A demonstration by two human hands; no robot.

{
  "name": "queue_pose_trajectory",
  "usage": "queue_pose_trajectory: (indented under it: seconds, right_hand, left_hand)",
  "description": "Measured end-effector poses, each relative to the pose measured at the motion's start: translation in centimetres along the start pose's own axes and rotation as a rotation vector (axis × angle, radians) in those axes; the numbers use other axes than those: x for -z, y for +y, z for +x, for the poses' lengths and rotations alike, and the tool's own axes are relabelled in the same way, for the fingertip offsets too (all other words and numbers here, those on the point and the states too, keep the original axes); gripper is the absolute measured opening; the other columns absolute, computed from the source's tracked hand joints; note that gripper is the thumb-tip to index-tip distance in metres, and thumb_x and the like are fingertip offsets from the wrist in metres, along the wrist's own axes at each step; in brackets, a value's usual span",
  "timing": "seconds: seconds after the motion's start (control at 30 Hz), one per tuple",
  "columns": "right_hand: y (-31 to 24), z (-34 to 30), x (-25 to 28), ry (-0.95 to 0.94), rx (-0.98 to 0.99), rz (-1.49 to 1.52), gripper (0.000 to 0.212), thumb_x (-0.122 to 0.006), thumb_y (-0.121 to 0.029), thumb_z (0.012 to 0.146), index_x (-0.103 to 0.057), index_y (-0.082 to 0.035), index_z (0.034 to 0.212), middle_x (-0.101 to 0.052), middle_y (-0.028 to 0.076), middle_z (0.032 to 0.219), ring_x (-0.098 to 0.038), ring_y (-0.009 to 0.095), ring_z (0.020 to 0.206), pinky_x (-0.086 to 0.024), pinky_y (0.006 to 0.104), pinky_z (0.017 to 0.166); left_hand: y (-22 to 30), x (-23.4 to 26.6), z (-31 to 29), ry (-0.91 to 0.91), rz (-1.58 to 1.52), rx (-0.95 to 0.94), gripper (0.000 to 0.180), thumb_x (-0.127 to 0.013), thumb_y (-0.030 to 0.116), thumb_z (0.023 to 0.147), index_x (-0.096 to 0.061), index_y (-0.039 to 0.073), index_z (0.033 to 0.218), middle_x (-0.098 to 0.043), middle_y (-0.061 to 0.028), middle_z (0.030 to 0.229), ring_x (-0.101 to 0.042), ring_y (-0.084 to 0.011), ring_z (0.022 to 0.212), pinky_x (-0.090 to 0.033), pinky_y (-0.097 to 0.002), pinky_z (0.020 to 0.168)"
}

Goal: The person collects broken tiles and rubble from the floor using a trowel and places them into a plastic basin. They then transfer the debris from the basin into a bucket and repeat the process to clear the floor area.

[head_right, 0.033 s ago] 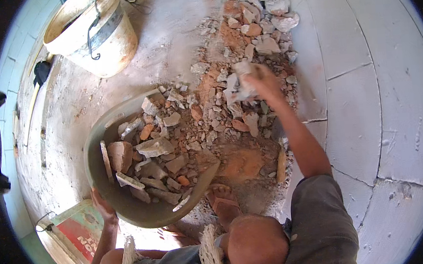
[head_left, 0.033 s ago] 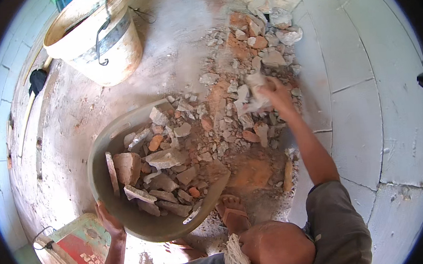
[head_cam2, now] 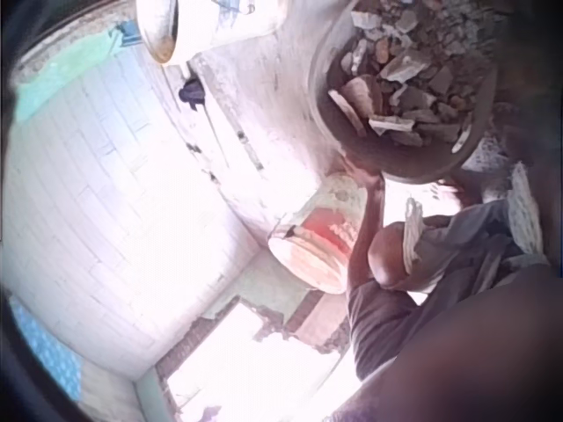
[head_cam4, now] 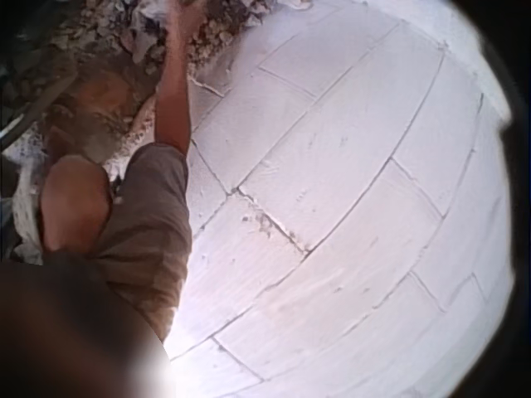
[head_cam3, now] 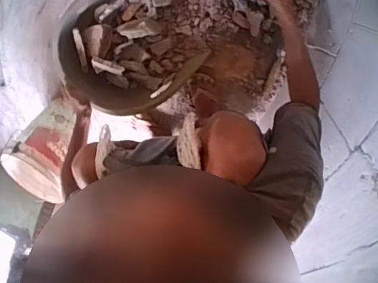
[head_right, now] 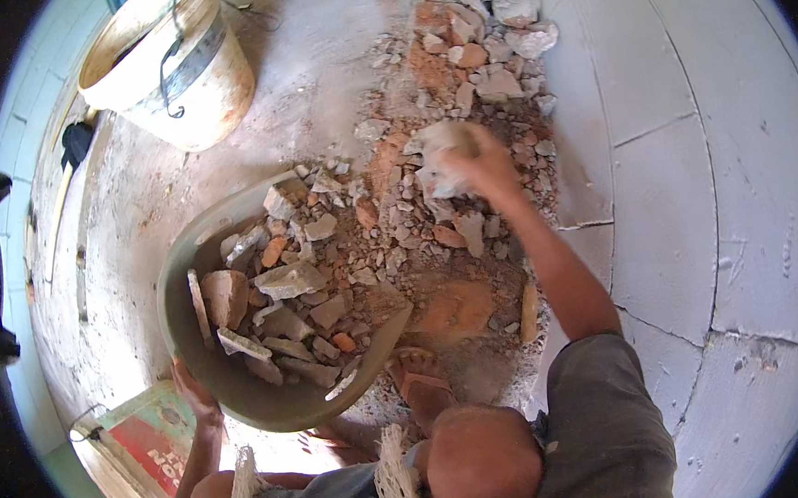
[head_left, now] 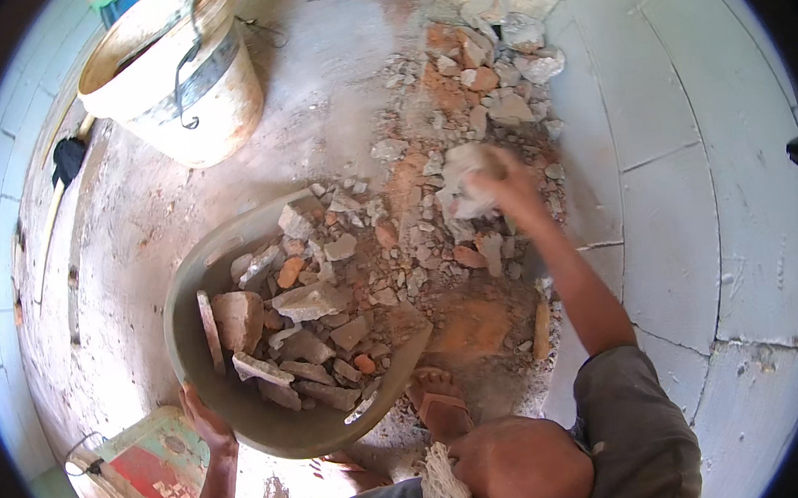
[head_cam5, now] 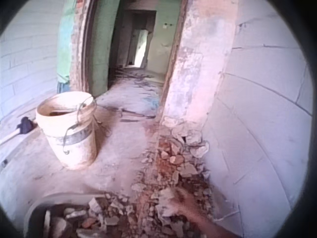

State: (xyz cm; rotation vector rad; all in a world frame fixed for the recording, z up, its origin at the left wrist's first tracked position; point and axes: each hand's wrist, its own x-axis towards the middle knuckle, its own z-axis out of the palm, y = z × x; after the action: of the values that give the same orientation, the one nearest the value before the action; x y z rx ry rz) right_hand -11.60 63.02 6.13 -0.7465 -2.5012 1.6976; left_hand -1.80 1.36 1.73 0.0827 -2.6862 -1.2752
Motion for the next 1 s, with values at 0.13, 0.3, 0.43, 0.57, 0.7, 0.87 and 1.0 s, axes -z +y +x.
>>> queue_pose_trajectory:
  seconds: [0.13,0.3,0.43,0.57,0.7,0.87,1.0]
  right_hand:
    - [-7.5,-8.4,-7.8,-0.243,0.219,-0.061,0.064,-0.076,-0.022,0.076,-0.051,-0.006,0.133,-0.060,0.020,0.115,-0.066,0.027,0.095,-0.058,0.0417,0.075]
    - [-10.5,-13.9,-15.4,-0.402,0.700,-0.168,0.085,-0.069,-0.055,0.081,-0.039,-0.004,0.142,-0.045,0.021,0.132,-0.041,0.039,0.128,-0.032,0.0537,0.106]
    - [-5.8,-8.3,-12.9,-0.112,0.736,-0.146,0.074,-0.075,-0.038,0.079,-0.044,-0.002,0.136,-0.050,0.019,0.129,-0.046,0.035,0.125,-0.035,0.0514,0.105]
    - [1.8,2.0,-1.5,0.241,0.224,-0.708,0.066,-0.076,-0.043,0.078,-0.056,-0.005,0.128,-0.060,0.020,0.117,-0.055,0.037,0.115,-0.043,0.0450,0.100]
    - [7.3,5.5,3.8,-0.032,-0.130,-0.648,0.087,-0.060,-0.067,0.083,-0.047,-0.004,0.141,-0.043,0.029,0.143,-0.033,0.044,0.139,-0.031,0.0567,0.111]
    - [9.1,5.0,3.6,-0.185,-0.166,-0.624,0.094,-0.059,-0.072,0.080,-0.045,-0.005,0.144,-0.032,0.032,0.150,-0.023,0.048,0.143,-0.027,0.0621,0.111]
    - [8.0,2.0,3.0,-0.197,-0.119,-0.655,0.097,-0.065,-0.070,0.076,-0.044,-0.003,0.143,-0.034,0.031,0.148,-0.029,0.046,0.140,-0.031,0.0540,0.111]
  left_hand:
    - [0.4,0.2,0.5,-0.089,-0.357,-0.040,0.038,-0.041,0.033,0.104,-0.051,0.003,0.125,-0.050,-0.0104,0.120,-0.052,-0.0228,0.109,-0.044,-0.0377,0.095]
    - [-0.9,0.5,-0.7,-0.106,-0.828,0.286,0.056,-0.037,0.045,0.104,-0.043,0.002,0.139,-0.051,-0.0117,0.132,-0.050,-0.0202,0.121,-0.040,-0.0353,0.104]
    - [-3.6,1.0,0.0,-0.165,-0.855,0.152,0.087,-0.048,0.066,0.092,-0.034,-0.001,0.145,-0.044,-0.0156,0.140,-0.044,-0.0270,0.127,-0.036,-0.0426,0.108]
    - [-4.1,2.0,-0.9,-0.215,-0.194,-0.223,0.118,-0.053,0.084,0.076,-0.026,-0.004,0.150,-0.037,-0.0189,0.145,-0.038,-0.0329,0.132,-0.032,-0.0489,0.110]
    - [-3.1,1.4,-0.8,-0.173,-0.180,-0.285,0.117,-0.048,0.085,0.078,-0.027,-0.004,0.150,-0.040,-0.0203,0.142,-0.039,-0.0319,0.132,-0.032,-0.0468,0.109]
    - [-1.2,1.2,0.1,-0.241,-0.239,-0.209,0.110,-0.052,0.083,0.078,-0.035,-0.004,0.144,-0.046,-0.0175,0.132,-0.044,-0.0282,0.126,-0.035,-0.0406,0.106]
    - [-1.0,0.6,-0.1,-0.104,-0.407,0.235,0.102,-0.059,0.078,0.077,-0.044,-0.005,0.135,-0.051,-0.0144,0.123,-0.050,-0.0247,0.116,-0.039,-0.0371,0.100]
